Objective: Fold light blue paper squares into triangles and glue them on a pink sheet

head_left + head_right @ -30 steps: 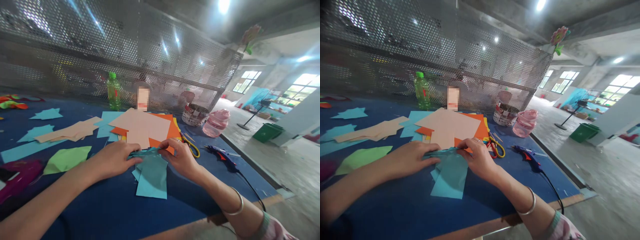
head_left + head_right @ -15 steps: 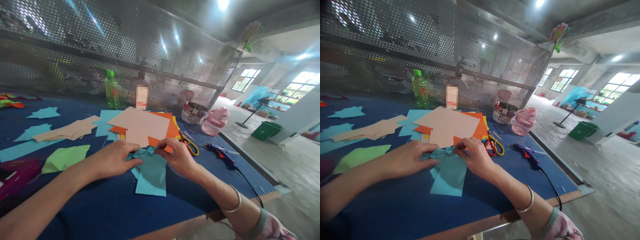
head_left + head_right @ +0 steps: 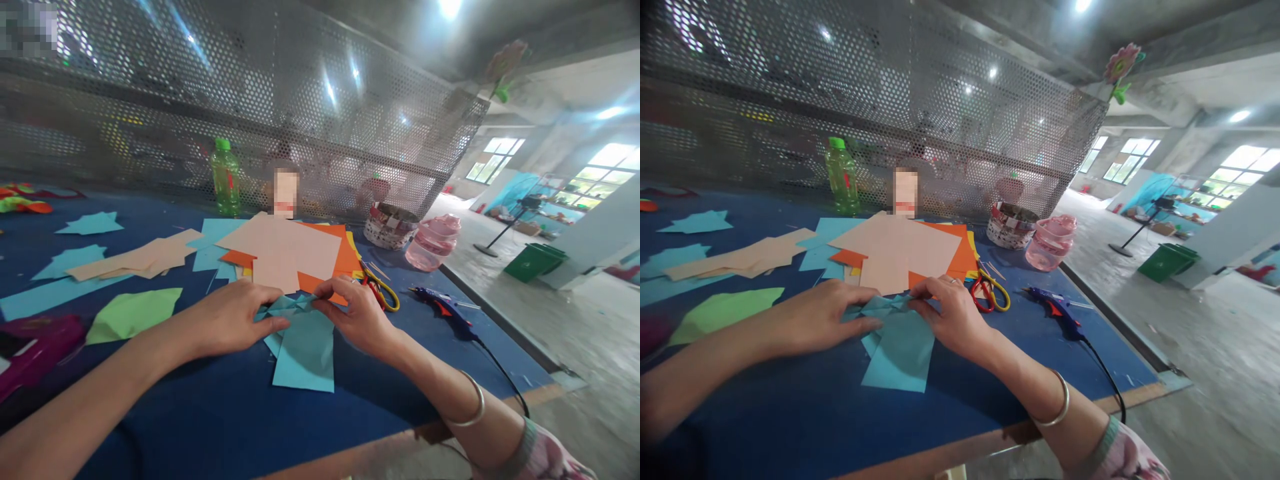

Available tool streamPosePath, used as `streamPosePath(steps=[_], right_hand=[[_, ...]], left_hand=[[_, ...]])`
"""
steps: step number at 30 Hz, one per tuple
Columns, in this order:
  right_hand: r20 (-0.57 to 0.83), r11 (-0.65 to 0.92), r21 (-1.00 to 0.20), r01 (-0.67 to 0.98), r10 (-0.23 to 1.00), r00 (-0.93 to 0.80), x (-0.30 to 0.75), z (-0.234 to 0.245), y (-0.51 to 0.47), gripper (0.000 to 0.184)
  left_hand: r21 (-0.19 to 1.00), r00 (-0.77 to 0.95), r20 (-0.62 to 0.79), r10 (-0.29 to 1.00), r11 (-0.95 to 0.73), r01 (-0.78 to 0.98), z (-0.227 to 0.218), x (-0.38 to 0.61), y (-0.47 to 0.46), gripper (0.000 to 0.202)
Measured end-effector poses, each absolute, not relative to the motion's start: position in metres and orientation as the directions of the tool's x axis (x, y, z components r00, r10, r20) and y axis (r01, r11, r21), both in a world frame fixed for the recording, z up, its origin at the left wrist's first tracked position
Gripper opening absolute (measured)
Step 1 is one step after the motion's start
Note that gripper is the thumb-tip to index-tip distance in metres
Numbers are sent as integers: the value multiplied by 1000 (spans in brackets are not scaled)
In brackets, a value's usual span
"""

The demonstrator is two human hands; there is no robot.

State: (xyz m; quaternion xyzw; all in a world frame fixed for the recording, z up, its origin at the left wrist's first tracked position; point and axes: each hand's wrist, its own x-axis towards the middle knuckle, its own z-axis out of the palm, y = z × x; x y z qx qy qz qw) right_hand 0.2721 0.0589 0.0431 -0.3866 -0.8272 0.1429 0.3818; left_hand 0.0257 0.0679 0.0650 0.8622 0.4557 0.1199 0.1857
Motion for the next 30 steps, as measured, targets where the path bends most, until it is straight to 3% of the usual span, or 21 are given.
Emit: streamPosePath(steps=[8, 30], right_hand=[[522, 660, -522, 540, 748, -410, 272, 44, 57, 6], [595, 724, -420, 547, 675, -436, 272, 43, 58, 16]], left_hand=[[433, 550, -1, 835, -495, 753, 68, 28, 68, 39], [443, 532, -10, 847, -474, 761, 68, 31, 70, 39]])
